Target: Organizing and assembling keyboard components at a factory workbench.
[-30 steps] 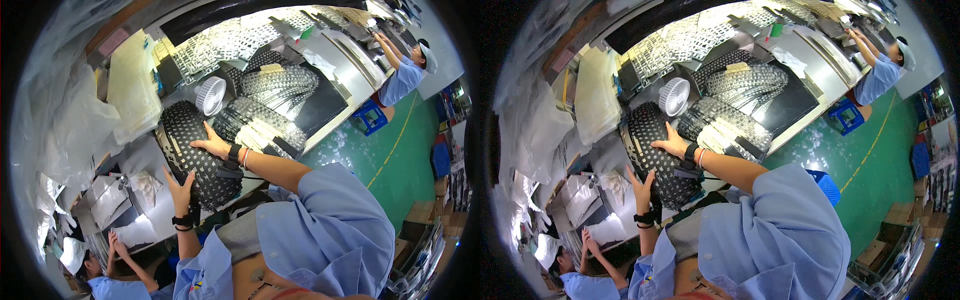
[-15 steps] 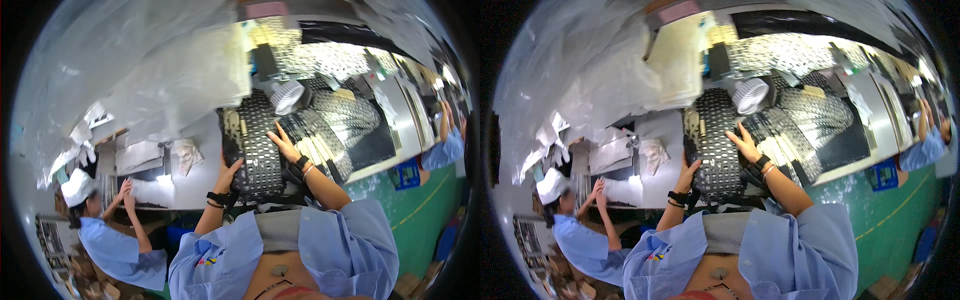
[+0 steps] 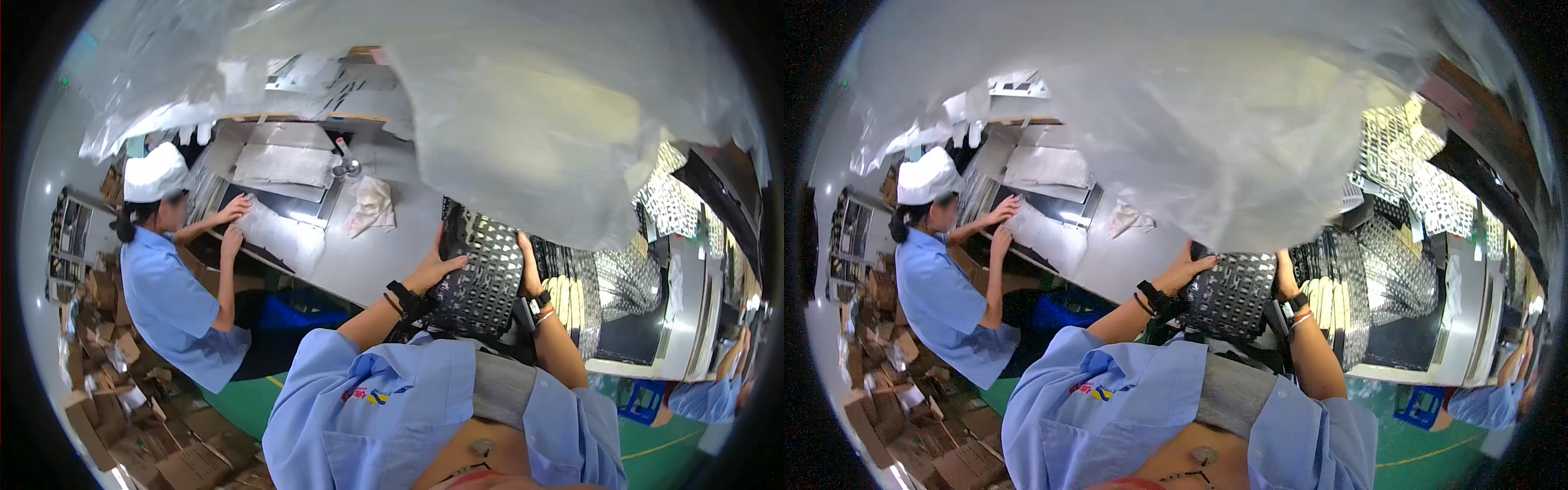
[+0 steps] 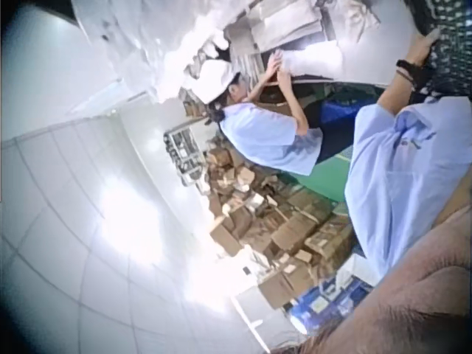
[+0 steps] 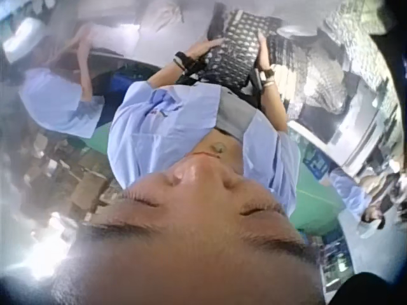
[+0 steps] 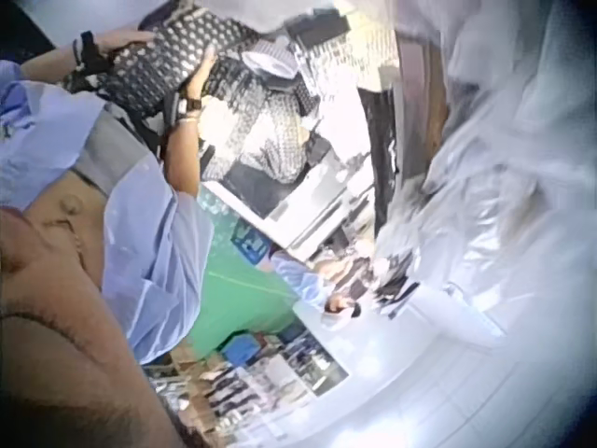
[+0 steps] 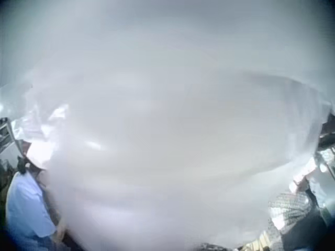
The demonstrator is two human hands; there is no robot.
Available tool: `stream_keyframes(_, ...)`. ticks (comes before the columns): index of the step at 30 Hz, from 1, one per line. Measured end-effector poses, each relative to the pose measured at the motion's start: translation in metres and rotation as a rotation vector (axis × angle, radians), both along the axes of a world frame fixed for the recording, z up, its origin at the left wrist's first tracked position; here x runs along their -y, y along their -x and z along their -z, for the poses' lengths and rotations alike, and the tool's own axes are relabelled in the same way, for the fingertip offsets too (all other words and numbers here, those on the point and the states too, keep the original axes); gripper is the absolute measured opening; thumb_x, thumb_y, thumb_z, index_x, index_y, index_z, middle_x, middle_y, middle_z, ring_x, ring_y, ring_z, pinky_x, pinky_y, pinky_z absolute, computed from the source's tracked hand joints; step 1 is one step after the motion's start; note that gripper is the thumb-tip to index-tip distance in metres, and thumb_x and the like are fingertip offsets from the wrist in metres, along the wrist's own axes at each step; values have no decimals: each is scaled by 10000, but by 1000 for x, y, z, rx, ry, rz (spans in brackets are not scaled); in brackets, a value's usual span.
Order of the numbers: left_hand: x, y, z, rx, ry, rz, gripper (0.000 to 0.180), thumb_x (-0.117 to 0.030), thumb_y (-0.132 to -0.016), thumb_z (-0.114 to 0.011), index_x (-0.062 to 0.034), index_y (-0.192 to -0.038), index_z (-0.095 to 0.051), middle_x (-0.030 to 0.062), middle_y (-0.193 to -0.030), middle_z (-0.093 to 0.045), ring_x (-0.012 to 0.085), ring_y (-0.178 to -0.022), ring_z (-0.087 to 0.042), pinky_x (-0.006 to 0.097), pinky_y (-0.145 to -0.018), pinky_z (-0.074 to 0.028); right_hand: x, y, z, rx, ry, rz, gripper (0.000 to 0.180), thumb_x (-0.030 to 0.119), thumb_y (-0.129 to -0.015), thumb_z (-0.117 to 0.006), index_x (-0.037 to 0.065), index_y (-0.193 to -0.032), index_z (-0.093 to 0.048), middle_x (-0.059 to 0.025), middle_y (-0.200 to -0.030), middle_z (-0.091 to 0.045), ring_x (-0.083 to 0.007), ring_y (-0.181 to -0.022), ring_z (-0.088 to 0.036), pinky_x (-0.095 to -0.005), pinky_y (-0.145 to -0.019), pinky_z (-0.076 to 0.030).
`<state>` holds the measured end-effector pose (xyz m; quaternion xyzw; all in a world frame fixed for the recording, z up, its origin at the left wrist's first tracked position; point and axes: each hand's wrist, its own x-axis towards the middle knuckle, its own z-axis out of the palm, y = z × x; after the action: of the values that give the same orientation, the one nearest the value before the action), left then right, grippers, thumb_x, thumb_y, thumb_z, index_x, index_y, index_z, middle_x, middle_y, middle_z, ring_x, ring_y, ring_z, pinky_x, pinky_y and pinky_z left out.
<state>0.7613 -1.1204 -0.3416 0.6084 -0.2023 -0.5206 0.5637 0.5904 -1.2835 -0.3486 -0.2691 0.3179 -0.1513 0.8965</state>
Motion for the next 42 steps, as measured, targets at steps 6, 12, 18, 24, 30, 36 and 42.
stream_keyframes(6, -4, -5, -32, 114, 112, -49, 1156, -413, -693, -771, 25, -1443, -9, 263, -1437, -218, 313, -1332, -259, 374, -1076, -245, -2, 3, -13, -64, 208, 105, 418, 325, -962, -354, 11, -1171, -534, -57, -1123, -594, -163, -1036, -554, -277, -870, -453)
stream_keyframes(12, -11, -7, -45, 110, 204, -2, 1124, -424, -716, -750, -58, -1467, 1, 268, -1479, -110, 340, -1377, -165, 416, -1093, -203, 4, 18, -9, -175, 241, 108, 474, 412, -954, -359, 35, -1160, -561, -53, -1092, -623, -167, -987, -594, -315, -841, -491)
stream_keyframes(18, -20, -12, -13, 87, 70, -30, 1076, -436, -747, -716, -61, -1468, -12, 211, -1497, -121, 325, -1377, -161, 409, -1093, -195, -18, 3, -70, -269, 287, 295, 435, 365, -954, -388, 32, -1181, -550, -48, -1148, -591, -169, -1068, -531, -294, -944, -402)
stream_keyframes(24, -48, -14, -44, 146, 83, -50, 849, -272, -868, -590, -58, -1470, -30, 125, -1532, -62, 283, -1381, -165, 388, -1112, -160, 5, 68, 4, -228, 627, 154, 583, 420, -963, -372, 53, -1411, -309, -51, -1438, -329, -171, -1283, -341, -345, -1079, -239)
stream_keyframes(30, -122, 9, -64, 88, 25, -128, 709, -154, -902, -479, -70, -1474, -67, 95, -1537, -66, 274, -1384, -163, 384, -1112, -165, 26, 184, -68, -472, 829, 124, 652, 246, -865, -644, 90, -1408, -319, -184, -1306, -452, -261, -1198, -453, -347, -1000, -351)
stream_keyframes(36, -193, 72, -89, -22, -203, -169, 431, -168, -896, -542, -42, -1300, -461, 67, -1298, -490, 177, -1182, -450, 320, -982, -344, 74, 306, 10, -969, 987, 63, 660, 463, -802, -665, -42, -1190, -489, -237, -1106, -569, -266, -1011, -566, -337, -846, -455)
stream_keyframes(42, -164, 195, -67, 13, -258, 17, 343, -120, -917, -557, -18, -1242, -512, 80, -1218, -550, 168, -1130, -502, 285, -972, -376, 82, 318, 48, -1009, 836, -230, 789, 605, -810, -541, -99, -1165, -507, -284, -1132, -567, -317, -1060, -562, -367, -907, -421)
